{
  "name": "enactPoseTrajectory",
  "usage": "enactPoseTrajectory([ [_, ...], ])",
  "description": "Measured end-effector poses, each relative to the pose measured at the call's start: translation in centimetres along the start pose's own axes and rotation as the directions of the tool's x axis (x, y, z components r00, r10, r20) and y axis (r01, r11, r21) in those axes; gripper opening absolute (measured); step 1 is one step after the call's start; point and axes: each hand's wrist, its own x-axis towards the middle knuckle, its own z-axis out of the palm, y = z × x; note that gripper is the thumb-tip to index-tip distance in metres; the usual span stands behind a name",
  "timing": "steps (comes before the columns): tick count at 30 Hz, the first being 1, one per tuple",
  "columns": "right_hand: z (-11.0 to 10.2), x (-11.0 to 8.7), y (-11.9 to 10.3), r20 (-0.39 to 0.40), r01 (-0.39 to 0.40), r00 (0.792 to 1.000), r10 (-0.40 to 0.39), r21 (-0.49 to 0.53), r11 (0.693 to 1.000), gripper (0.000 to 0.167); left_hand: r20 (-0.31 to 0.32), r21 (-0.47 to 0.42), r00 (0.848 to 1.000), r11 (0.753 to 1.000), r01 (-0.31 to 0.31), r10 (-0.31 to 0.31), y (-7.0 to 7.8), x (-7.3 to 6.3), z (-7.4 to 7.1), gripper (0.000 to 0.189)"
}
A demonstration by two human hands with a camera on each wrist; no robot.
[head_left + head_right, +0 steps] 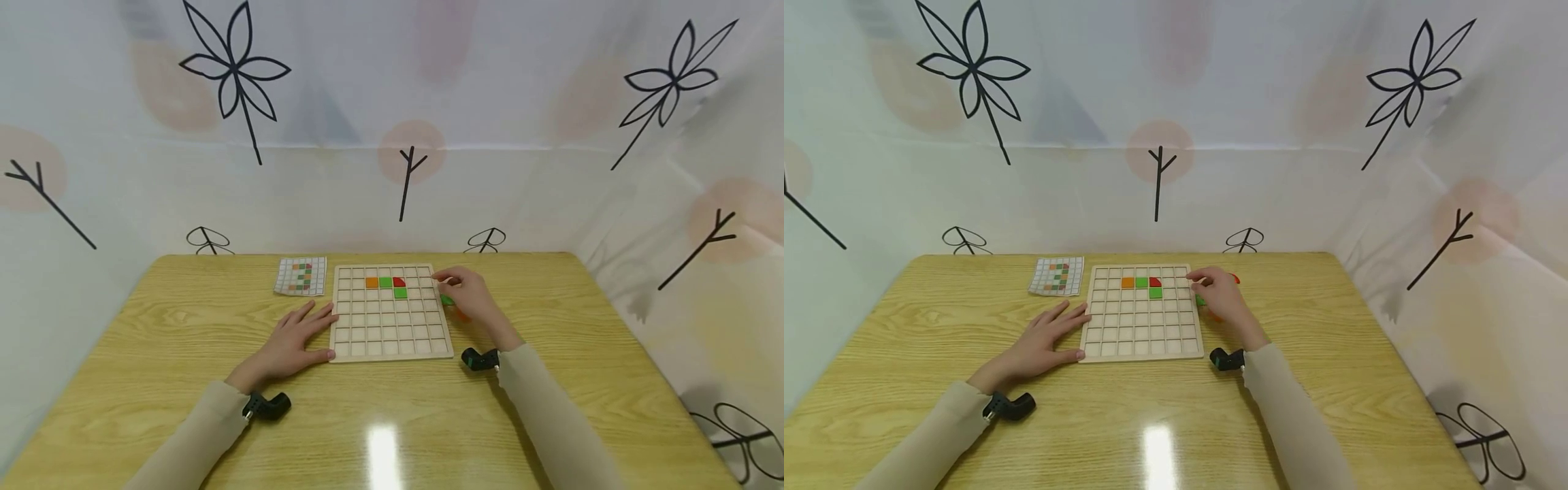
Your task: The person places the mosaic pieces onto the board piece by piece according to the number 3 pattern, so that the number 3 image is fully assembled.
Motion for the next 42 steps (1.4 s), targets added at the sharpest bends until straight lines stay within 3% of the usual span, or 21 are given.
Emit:
enactPoseTrajectory([
  [6,-2.1,-0.9,1.7,-0.037,0.003,0.999,-0.004,-0.023,1.0,0.026,0.002,0.003,1.0,1.0,0.006,-0.006,0.1,0.0,0.1,0.073],
  [13,-4.1,-2.0,3.4,-0.07,-0.053,0.996,0.051,-0.038,0.998,0.026,0.0,0.007,1.0,1.0,0.003,-0.003,0.0,0.0,0.1,0.073],
  [24,-5.1,-3.0,6.2,0.014,-0.122,0.992,0.122,-0.003,0.993,0.03,0.003,0.008,1.0,1.0,0.009,-0.009,0.0,-0.1,0.2,0.073],
  [34,-5.5,-2.8,6.4,0.076,-0.073,0.994,0.074,-0.022,0.997,0.032,0.007,0.001,1.0,1.0,0.012,-0.012,0.0,-0.1,0.0,0.073],
  [42,-5.6,-2.9,6.1,0.075,-0.087,0.993,0.091,-0.047,0.995,0.032,-0.002,-0.03,1.0,0.999,0.015,-0.015,0.0,0.0,0.0,0.073],
])
